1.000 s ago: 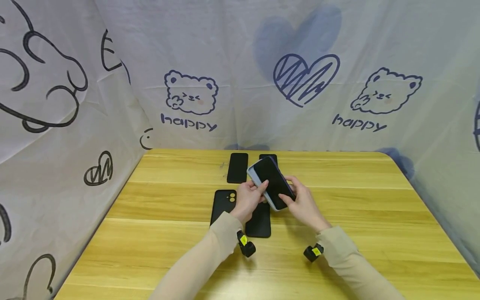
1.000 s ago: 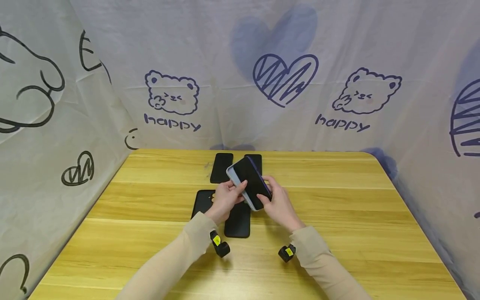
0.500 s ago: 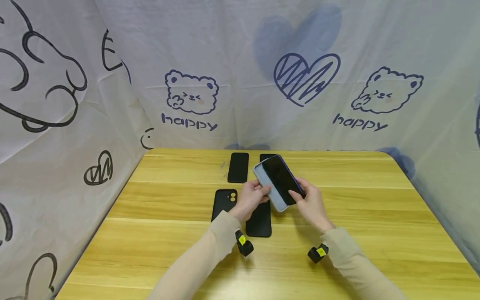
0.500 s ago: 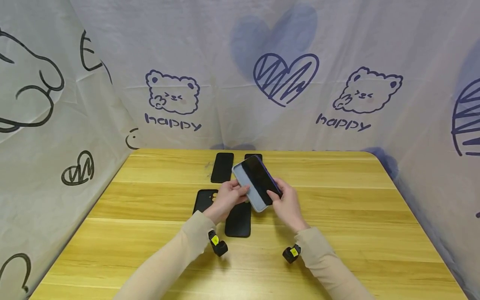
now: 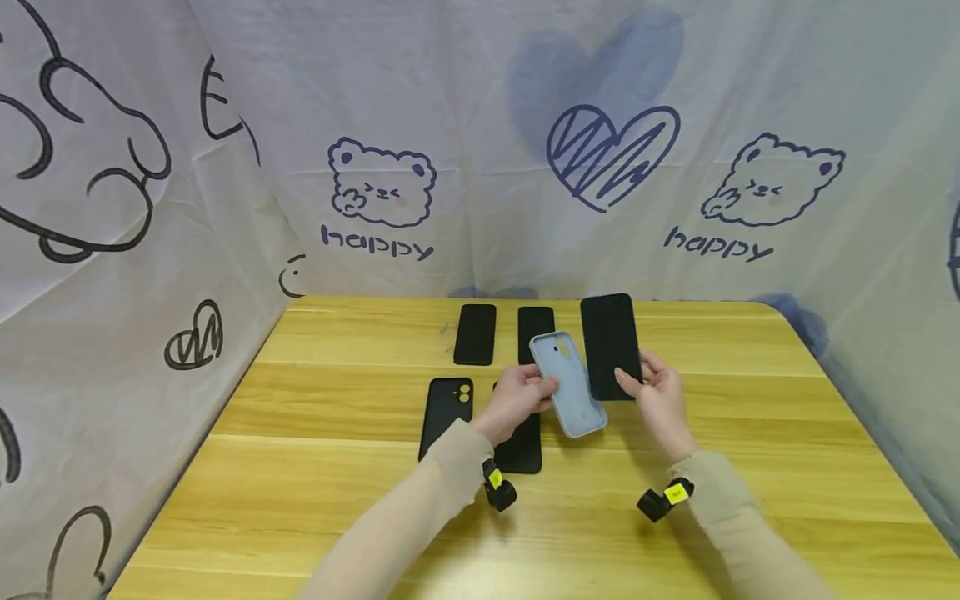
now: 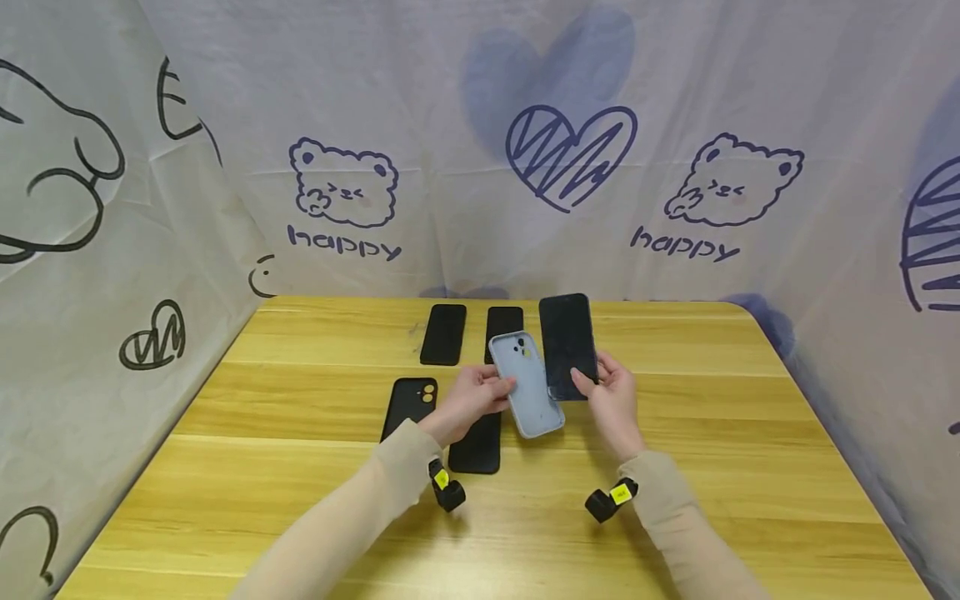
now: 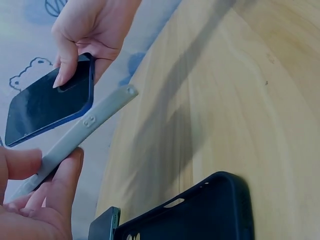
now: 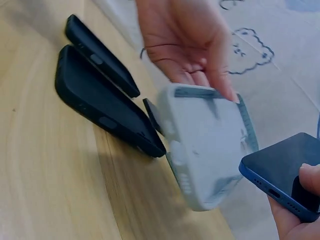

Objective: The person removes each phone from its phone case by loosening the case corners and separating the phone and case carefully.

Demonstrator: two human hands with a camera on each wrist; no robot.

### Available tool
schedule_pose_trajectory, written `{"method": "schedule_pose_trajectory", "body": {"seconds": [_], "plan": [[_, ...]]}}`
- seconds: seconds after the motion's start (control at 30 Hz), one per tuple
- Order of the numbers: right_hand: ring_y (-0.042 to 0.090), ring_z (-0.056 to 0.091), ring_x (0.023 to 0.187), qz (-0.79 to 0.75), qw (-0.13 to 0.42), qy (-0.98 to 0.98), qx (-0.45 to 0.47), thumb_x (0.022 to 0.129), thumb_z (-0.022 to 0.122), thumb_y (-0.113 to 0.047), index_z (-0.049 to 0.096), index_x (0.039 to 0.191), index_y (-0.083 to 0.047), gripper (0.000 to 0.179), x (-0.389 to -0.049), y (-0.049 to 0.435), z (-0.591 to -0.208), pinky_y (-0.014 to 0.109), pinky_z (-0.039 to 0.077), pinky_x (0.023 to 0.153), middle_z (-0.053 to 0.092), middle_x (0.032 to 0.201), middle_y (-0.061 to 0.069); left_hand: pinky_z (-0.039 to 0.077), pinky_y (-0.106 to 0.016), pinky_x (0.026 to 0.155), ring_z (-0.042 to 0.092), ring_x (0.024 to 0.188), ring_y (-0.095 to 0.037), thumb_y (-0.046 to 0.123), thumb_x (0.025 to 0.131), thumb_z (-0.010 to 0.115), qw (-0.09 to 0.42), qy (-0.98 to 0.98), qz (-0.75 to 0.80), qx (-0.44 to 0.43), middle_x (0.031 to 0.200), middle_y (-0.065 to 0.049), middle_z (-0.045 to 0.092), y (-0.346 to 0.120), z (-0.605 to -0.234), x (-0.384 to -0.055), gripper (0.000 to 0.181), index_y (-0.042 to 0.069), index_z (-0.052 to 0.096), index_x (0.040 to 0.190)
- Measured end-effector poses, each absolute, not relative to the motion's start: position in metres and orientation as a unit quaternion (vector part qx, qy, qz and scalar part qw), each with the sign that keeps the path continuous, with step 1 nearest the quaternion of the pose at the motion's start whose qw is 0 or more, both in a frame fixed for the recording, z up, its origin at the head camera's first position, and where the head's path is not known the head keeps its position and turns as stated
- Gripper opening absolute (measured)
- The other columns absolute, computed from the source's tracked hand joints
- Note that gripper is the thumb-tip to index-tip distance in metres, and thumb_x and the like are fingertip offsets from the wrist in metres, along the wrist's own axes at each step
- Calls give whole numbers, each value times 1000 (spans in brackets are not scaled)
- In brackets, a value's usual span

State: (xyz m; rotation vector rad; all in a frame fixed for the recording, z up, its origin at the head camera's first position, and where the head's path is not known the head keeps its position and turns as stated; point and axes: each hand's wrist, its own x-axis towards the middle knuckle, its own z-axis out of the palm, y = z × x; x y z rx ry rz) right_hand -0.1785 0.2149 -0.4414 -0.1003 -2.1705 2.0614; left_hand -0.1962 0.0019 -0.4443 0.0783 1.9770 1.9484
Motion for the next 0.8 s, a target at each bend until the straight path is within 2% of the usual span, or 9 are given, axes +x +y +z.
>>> {"method": "schedule_pose_trajectory", "body": {"seconds": [0.1,0.23,0.33,0.47,0.53,0.67,0.8], "plan": [[-6,68,91,723,48,-688,-51,100,61,-5,44,145,4,49,-178,223,-443,13,55,82,70,93,-23,58,-36,95,69,116,-22,15,102,59,195,706,679,44,125,-16,71,7,-446,-195,38,-1,59,137],[-2,70,85,769,18,-634,-83,100,62,-7,45,141,-3,44,-177,232,-444,14,56,71,72,94,-18,59,-36,93,69,116,-26,13,102,59,208,718,662,56,124,-18,71,13,-449,-193,34,-2,61,133],[0,71,80,792,-2,-602,-105,100,61,-8,41,143,-6,48,-177,239,-445,15,56,67,71,94,-16,60,-35,90,72,109,-26,13,102,61,215,732,644,59,119,-18,73,17,-451,-192,29,-3,64,126],[1,71,88,812,-26,-573,-113,102,58,-7,24,158,-5,66,-176,246,-445,17,58,78,66,104,-15,61,-35,85,74,97,-24,14,101,62,227,749,620,60,111,-18,75,22,-454,-191,25,-3,64,120],[0,71,93,817,-35,-564,-115,102,57,-6,18,161,-5,71,-176,248,-444,18,58,83,63,109,-14,62,-35,83,74,94,-23,14,101,63,233,749,617,58,108,-18,74,24,-456,-190,24,-3,62,118],[0,69,96,821,-41,-555,-127,102,57,-5,15,162,-6,73,-176,250,-444,19,58,86,59,113,-10,63,-34,79,73,84,-19,13,100,63,246,747,615,57,99,-16,73,27,-458,-188,20,-2,59,112],[-1,69,97,816,-48,-561,-135,103,55,-6,13,162,-9,73,-175,252,-444,18,57,89,55,120,-9,61,-26,65,67,64,-10,13,101,62,245,769,587,61,83,-9,72,30,-460,-186,14,0,59,102]]}}
